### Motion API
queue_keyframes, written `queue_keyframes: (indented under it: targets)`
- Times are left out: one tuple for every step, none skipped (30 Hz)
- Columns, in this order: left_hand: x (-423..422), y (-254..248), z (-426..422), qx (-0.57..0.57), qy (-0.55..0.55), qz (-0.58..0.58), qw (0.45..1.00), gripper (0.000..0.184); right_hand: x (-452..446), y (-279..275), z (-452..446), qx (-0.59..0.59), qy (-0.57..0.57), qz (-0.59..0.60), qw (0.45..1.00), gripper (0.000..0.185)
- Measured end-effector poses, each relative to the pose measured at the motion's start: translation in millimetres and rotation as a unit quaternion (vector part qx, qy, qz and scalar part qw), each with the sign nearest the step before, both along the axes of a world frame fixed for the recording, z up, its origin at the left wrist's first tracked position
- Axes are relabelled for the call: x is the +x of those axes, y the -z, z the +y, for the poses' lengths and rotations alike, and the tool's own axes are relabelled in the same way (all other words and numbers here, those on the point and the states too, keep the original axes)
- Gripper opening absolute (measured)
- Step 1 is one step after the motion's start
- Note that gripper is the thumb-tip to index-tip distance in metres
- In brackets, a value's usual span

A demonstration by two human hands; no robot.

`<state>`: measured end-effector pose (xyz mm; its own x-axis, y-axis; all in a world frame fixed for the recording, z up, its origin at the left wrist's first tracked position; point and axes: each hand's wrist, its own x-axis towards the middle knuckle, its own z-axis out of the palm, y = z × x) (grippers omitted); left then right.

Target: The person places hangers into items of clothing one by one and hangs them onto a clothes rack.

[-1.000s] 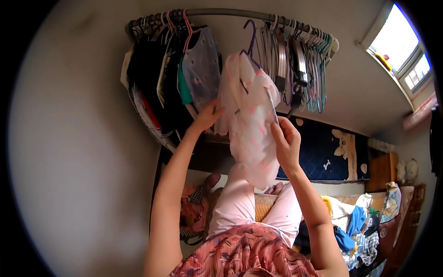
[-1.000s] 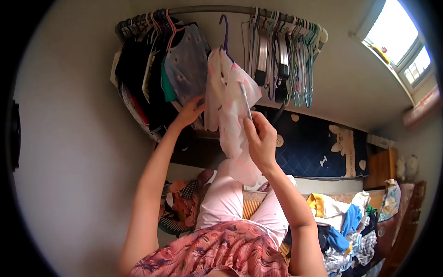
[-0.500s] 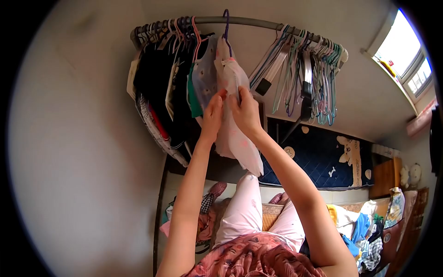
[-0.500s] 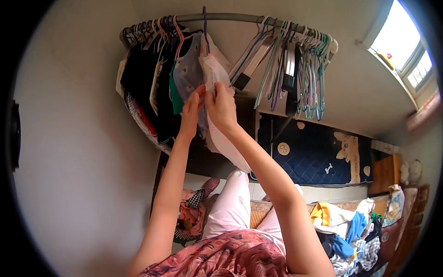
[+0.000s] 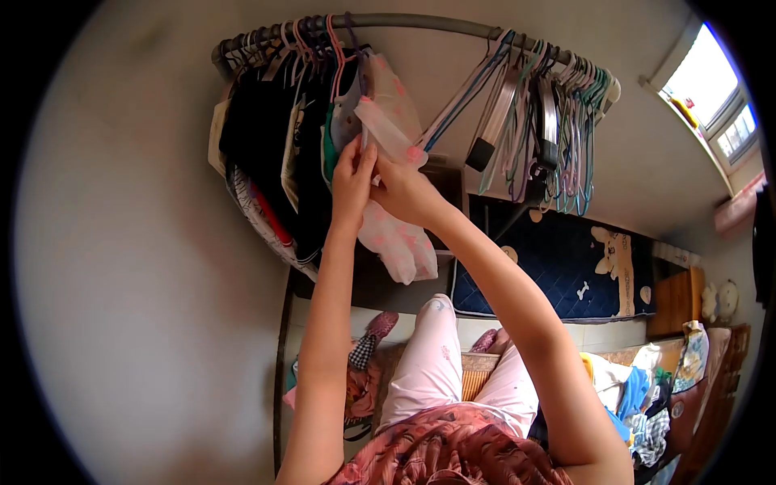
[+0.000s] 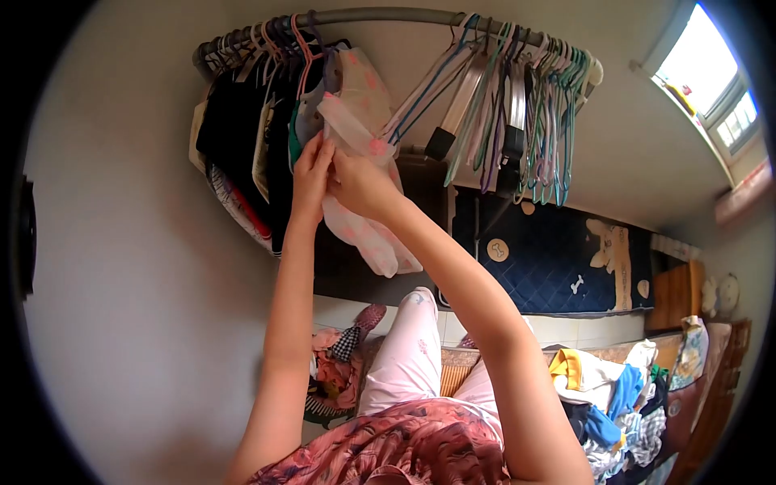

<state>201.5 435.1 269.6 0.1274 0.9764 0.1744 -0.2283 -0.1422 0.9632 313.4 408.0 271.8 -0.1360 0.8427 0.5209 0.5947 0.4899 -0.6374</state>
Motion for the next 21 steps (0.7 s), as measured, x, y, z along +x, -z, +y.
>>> queue_keyframes:
  targets:
    - [-2.1,3.3,2.0,0.015,-0.003,0.013,1.0,0.047,3.3,-13.9,-9.0,-0.016,0.04,-0.037,0.998,0.023]
    - [-2.7,6.2,2.8,0.029,-0.006,0.026,0.999,0.046,6.2,-20.5,-14.1,-0.033,0.079,-0.073,0.994,0.021]
    - [-2.0,2.2,0.3,0.021,-0.014,0.035,0.999,0.042,9.5,-18.1,-9.9,0.059,0.136,-0.051,0.988,0.016]
    - [-0.2,6.2,1.1,0.056,-0.038,0.068,0.995,0.041,15.5,-26.8,-7.7,0.116,0.153,-0.046,0.98,0.018]
    - [1.9,11.3,3.7,0.092,-0.06,0.101,0.989,0.04,22.8,-32.0,-1.5,0.17,0.16,-0.103,0.967,0.017]
    - [3.7,12.7,5.1,0.127,-0.082,0.134,0.979,0.039,30.1,-35.2,5.2,0.222,0.167,-0.159,0.947,0.017]
    - [4.5,13.2,6.2,0.135,-0.089,0.154,0.975,0.037,36.2,-32.0,10.4,0.222,0.178,-0.231,0.93,0.013]
    - [4.9,13.0,7.4,0.143,-0.095,0.173,0.97,0.036,42.5,-29.4,9.0,0.177,0.183,-0.298,0.92,0.012]
    - [4.8,12.9,8.3,0.151,-0.103,0.192,0.964,0.034,50.4,-27.5,6.3,0.131,0.185,-0.363,0.904,0.011]
    - [2.2,14.3,9.6,0.155,-0.121,0.204,0.959,0.032,59.2,-25.1,3.9,0.083,0.185,-0.427,0.881,0.009]
    - [-3.3,16.0,11.9,0.159,-0.139,0.215,0.954,0.03,70.2,-23.0,3.2,0.123,0.18,-0.474,0.853,0.008]
    - [-9.7,17.7,15.7,0.163,-0.158,0.226,0.947,0.029,77.4,-26.3,-1.3,0.116,0.175,-0.472,0.856,0.009]
    - [-17.5,18.1,19.4,0.205,-0.187,0.241,0.93,0.026,83.0,-31.9,-7.5,0.108,0.171,-0.471,0.859,0.01]
    - [-27.2,18.2,20.8,0.178,-0.184,0.251,0.934,0.028,88.5,-33.4,-12.7,0.098,0.167,-0.468,0.862,0.01]
    - [-34.7,15.8,21.9,0.177,-0.189,0.274,0.926,0.027,93.7,-31.8,-15.4,0.131,0.158,-0.467,0.86,0.008]
    - [-39.0,13.3,22.3,0.177,-0.194,0.298,0.918,0.026,98.2,-31.1,-17.9,0.132,0.149,-0.45,0.87,0.007]
    - [-39.5,11.7,20.1,0.177,-0.219,0.313,0.907,0.024,102.5,-31.6,-19.9,0.133,0.139,-0.433,0.88,0.006]
    - [-37.6,6.9,15.3,0.178,-0.243,0.328,0.895,0.023,103.7,-33.7,-21.7,0.135,0.131,-0.417,0.89,0.005]
    - [-33.9,1.3,10.2,0.179,-0.268,0.341,0.883,0.022,102.9,-35.2,-23.7,0.172,0.122,-0.401,0.891,0.004]
    - [-26.2,-6.3,4.2,0.276,-0.284,0.356,0.846,0.022,103.7,-34.8,-23.8,0.175,0.114,-0.388,0.898,0.004]
    - [-14.5,-14.4,-3.1,0.37,-0.297,0.369,0.799,0.021,104.8,-34.0,-23.5,0.176,0.107,-0.374,0.904,0.004]
